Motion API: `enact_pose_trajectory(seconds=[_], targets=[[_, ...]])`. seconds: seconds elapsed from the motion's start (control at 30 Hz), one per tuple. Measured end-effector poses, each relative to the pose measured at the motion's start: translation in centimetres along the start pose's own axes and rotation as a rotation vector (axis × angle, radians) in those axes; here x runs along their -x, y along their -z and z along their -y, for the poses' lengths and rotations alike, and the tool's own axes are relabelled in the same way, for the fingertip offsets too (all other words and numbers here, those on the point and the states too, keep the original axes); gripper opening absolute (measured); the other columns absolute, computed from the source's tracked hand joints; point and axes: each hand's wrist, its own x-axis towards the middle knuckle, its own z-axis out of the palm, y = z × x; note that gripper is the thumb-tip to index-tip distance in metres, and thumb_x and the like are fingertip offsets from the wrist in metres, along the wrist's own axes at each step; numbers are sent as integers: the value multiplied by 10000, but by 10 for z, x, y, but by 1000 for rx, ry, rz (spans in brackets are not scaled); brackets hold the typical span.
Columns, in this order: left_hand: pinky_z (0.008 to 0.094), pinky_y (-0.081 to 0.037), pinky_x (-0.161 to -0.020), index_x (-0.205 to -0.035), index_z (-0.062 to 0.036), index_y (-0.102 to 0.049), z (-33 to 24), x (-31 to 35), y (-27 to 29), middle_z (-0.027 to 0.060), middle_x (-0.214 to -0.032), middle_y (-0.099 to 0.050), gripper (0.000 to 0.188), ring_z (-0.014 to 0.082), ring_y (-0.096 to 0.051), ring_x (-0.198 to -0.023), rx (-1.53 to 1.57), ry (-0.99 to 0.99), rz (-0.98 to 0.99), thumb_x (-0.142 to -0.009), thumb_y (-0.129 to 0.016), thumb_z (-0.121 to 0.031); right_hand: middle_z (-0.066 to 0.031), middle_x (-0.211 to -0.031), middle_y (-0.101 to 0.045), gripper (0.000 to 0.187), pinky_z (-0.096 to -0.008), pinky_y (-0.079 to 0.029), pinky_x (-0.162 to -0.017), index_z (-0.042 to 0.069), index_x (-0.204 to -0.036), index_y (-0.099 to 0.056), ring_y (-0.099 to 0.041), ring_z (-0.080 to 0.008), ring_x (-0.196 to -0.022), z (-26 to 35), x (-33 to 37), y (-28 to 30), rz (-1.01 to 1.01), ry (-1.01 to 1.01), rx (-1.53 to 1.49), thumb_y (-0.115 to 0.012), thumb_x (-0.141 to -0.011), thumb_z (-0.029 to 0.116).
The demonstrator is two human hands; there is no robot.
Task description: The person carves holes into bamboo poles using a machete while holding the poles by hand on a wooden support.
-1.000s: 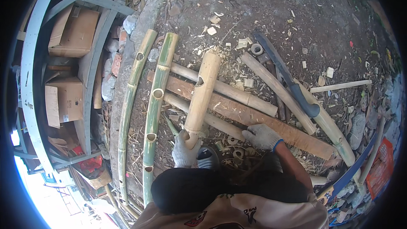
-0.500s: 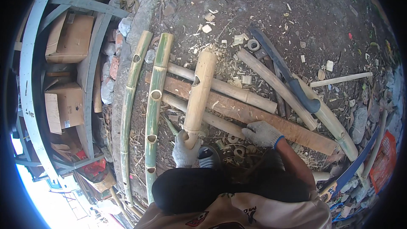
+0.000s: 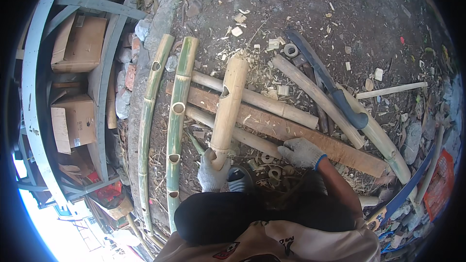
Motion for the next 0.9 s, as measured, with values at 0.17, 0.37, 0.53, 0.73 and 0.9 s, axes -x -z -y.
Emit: enact_pose_trajectory(seconds=[0.17, 0.37, 0.53, 0.73, 0.9], targets=[[510, -580, -968, -1438, -86, -594, 1, 0, -2, 182, -1239, -729, 764, 393, -733, -1132, 14, 4, -6, -802, -909, -371, -253, -1035, -738, 461, -504, -545, -928, 17, -1033, -760, -708, -442, -1006, -4, -2, -3, -27, 32, 33, -556, -1092, 426], [504, -573, -966, -1429, -99, -605, 4, 0, -3, 159, -1248, -716, 742, 380, -728, -1141, 0, 7, -10, -803, -895, -370, -255, -1040, -738, 463, -512, -544, -934, 17, -1028, -757, -708, -447, -1016, -3, -2, -2, -18, 20, 20, -551, -1093, 426], [508, -576, -989, -1448, -75, -594, -7, 0, 3, 211, -1256, -730, 768, 406, -727, -1155, -15, 17, 24, -816, -909, -376, -258, -1044, -737, 478, -522, -540, -945, 16, -1021, -755, -705, -449, -1028, -1, -1, 1, 8, 0, 30, -527, -1100, 429], [503, -576, -984, -1439, -76, -594, -7, 1, 2, 204, -1234, -727, 749, 403, -726, -1148, -5, -8, -8, -819, -908, -354, -264, -1050, -734, 489, -528, -533, -968, 18, -1023, -756, -701, -452, -1044, -3, -2, 1, 17, 10, 35, -503, -1109, 428], [500, -576, -969, -1426, -68, -596, -1, 0, 1, 202, -1204, -725, 744, 400, -725, -1122, 6, -23, -11, -818, -911, -361, -253, -1100, -737, 492, -533, -524, -994, 20, -1057, -753, -690, -450, -1089, 2, 1, 2, 13, -2, 21, -486, -1113, 429]])
